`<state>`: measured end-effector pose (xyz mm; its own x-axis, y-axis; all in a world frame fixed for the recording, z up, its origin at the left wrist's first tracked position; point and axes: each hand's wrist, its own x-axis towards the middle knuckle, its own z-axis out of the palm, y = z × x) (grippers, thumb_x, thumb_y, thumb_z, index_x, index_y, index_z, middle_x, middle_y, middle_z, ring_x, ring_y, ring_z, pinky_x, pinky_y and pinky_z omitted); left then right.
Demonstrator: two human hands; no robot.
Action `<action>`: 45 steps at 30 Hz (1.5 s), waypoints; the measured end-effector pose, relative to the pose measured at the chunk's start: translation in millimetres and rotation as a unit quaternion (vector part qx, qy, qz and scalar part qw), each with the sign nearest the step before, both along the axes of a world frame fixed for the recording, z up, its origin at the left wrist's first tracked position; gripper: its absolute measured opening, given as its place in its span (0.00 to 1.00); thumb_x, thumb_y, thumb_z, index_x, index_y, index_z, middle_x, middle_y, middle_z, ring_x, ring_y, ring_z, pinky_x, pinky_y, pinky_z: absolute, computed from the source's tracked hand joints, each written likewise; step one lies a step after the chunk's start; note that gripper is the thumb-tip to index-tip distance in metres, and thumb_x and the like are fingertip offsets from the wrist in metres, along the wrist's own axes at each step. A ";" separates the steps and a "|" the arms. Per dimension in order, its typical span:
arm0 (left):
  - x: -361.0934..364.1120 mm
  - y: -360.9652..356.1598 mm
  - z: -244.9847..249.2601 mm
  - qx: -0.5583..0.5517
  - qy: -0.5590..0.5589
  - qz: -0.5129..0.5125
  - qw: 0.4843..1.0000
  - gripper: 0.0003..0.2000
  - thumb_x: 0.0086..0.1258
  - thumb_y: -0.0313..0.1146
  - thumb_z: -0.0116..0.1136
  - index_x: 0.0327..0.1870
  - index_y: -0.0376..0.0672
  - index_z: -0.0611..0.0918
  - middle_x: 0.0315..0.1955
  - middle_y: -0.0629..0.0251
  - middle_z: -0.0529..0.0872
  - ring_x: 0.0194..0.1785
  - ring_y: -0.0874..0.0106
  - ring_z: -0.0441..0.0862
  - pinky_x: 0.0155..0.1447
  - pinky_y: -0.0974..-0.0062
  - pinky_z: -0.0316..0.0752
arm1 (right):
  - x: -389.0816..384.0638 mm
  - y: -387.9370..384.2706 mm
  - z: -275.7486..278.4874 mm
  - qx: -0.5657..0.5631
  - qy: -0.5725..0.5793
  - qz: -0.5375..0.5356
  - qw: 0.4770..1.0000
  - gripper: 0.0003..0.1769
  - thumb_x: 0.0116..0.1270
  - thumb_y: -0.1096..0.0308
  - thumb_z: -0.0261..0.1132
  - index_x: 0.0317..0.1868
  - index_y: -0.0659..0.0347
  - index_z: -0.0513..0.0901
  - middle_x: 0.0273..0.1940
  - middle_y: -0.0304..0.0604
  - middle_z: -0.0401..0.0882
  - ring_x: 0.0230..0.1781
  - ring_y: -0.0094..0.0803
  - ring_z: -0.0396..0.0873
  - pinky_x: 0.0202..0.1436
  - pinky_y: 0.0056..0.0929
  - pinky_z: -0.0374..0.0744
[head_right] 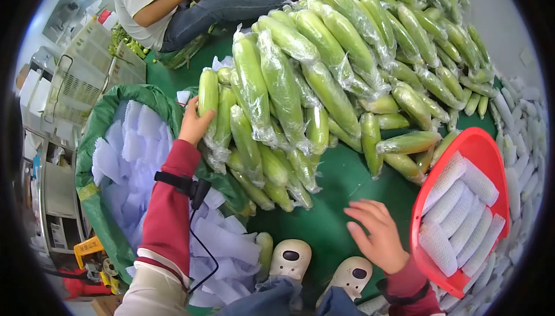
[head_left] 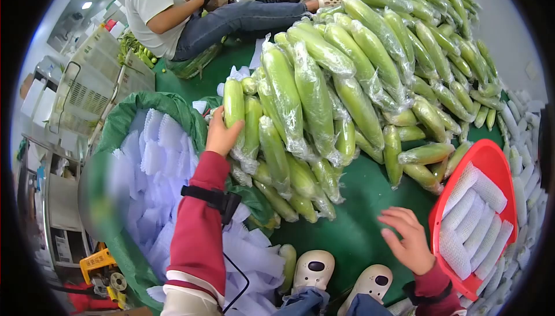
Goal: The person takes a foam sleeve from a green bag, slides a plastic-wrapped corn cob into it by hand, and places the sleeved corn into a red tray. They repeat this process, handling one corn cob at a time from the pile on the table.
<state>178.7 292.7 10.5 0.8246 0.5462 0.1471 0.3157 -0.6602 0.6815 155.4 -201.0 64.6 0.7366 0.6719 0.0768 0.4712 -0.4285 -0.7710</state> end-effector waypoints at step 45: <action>-87.8 -188.9 -23.3 -0.115 0.170 -0.307 0.929 0.24 0.66 0.38 0.58 0.63 0.48 0.72 0.55 0.46 0.78 0.58 0.54 0.77 0.59 0.66 0.72 | 15.3 -32.2 -135.7 -0.106 0.126 -0.146 0.976 0.20 0.65 0.62 0.58 0.56 0.56 0.79 0.61 0.67 0.67 0.65 0.57 0.64 0.66 0.39 0.67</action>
<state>90.9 103.8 -12.8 0.9687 -0.0582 -0.2413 0.1501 -0.6369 0.7562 170.8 -233.2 -71.1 0.8763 0.4122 -0.2493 0.1123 -0.6780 -0.7264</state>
